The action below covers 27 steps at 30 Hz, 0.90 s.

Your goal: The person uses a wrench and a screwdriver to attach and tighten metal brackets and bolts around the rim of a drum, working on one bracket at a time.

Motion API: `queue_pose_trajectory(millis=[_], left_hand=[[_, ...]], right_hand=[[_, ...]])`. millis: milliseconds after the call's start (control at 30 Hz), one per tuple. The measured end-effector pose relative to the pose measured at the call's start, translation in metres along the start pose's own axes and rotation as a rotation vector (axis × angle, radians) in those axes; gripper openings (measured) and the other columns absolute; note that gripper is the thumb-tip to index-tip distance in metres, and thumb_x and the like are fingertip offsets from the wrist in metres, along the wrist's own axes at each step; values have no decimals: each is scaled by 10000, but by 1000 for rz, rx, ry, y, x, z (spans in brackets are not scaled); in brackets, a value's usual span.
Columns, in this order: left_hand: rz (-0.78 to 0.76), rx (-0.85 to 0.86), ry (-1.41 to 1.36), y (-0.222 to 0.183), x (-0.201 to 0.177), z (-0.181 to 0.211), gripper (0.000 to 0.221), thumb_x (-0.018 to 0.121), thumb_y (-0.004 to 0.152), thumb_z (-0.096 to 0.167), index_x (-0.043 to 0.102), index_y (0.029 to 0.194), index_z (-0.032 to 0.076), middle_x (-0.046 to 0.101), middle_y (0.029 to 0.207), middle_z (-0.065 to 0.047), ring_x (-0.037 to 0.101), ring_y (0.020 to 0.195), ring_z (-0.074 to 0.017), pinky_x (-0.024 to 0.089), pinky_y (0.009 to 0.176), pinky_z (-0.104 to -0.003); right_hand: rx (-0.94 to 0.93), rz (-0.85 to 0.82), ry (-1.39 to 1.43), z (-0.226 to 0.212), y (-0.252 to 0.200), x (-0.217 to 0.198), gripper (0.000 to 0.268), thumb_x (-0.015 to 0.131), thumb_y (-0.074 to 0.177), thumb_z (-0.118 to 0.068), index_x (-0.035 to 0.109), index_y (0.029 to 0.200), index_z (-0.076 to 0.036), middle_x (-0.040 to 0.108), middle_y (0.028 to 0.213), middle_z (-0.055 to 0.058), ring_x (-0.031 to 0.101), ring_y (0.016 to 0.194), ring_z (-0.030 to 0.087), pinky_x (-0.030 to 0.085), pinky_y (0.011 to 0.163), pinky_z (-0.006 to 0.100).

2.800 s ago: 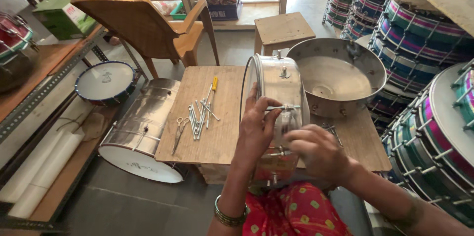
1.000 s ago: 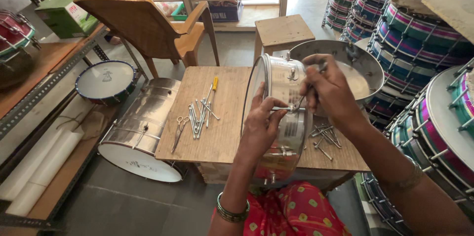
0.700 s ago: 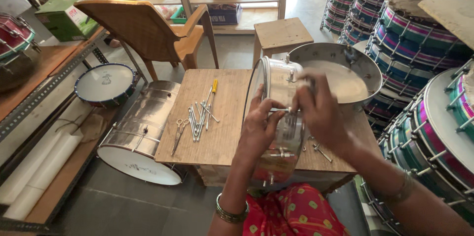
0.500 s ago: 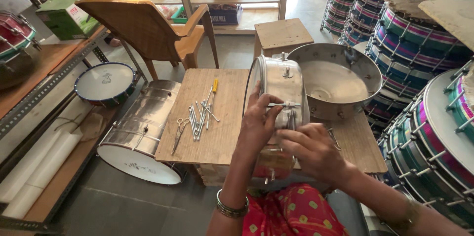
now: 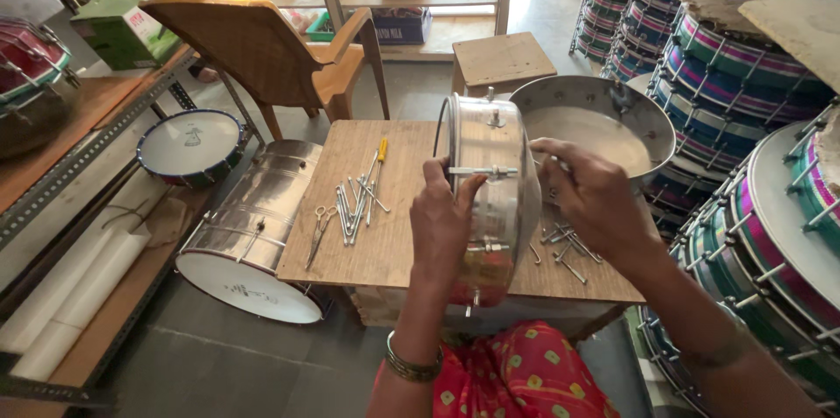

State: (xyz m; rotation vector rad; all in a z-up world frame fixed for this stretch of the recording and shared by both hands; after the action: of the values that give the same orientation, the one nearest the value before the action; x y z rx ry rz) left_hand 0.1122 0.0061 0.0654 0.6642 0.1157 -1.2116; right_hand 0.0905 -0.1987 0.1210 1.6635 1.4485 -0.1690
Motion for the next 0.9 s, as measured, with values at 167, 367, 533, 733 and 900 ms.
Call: queue_pose_trajectory(millis=[167, 367, 533, 733, 900], left_hand=[[34, 84, -54, -9, 4, 6, 435, 688, 963, 334, 554, 1205, -3, 723, 838, -257, 728, 824, -442, 557, 611, -505], [66, 85, -28, -6, 2, 1, 448, 698, 959, 328, 555, 1228, 1, 711, 798, -265, 717, 778, -453, 527, 604, -528], [102, 118, -53, -8, 1, 2, 431, 708, 963, 313, 556, 1218, 1, 722, 848, -261, 715, 814, -456, 538, 614, -521], [106, 122, -94, -8, -1, 4, 426, 711, 954, 303, 558, 1212, 0, 722, 835, -256, 720, 810, -451, 536, 606, -513], [84, 101, -85, -7, -4, 6, 424, 703, 958, 308, 558, 1207, -2, 717, 821, -255, 724, 802, -443, 538, 604, -510]], right_hand=[[-82, -119, -183, 10, 20, 47, 320, 664, 997, -412, 774, 1121, -138, 731, 824, 194, 724, 769, 336, 569, 732, 459], [1, -276, -364, 10, 15, 52, 352, 664, 889, -318, 753, 1216, -221, 742, 852, 199, 737, 776, 360, 579, 763, 495], [-124, -234, -555, -6, 15, 54, 243, 682, 860, -235, 717, 1080, -137, 740, 823, 166, 731, 798, 358, 568, 726, 510], [-30, -272, -690, -1, 9, 61, 268, 659, 901, -223, 637, 1143, -111, 737, 838, 152, 740, 819, 340, 580, 726, 485], [-99, -239, -574, -10, 14, 53, 369, 690, 824, -190, 652, 1187, -132, 730, 797, 188, 734, 761, 365, 572, 700, 507]])
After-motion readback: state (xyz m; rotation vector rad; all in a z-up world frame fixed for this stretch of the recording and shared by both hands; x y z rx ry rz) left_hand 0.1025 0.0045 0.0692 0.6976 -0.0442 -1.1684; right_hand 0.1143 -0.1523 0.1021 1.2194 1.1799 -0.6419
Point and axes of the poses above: each hand's wrist, its own y-axis towards the middle knuckle, its own x-axis out of the palm, z = x × y, the point moved 10 cm from there along y, towards the middle knuckle
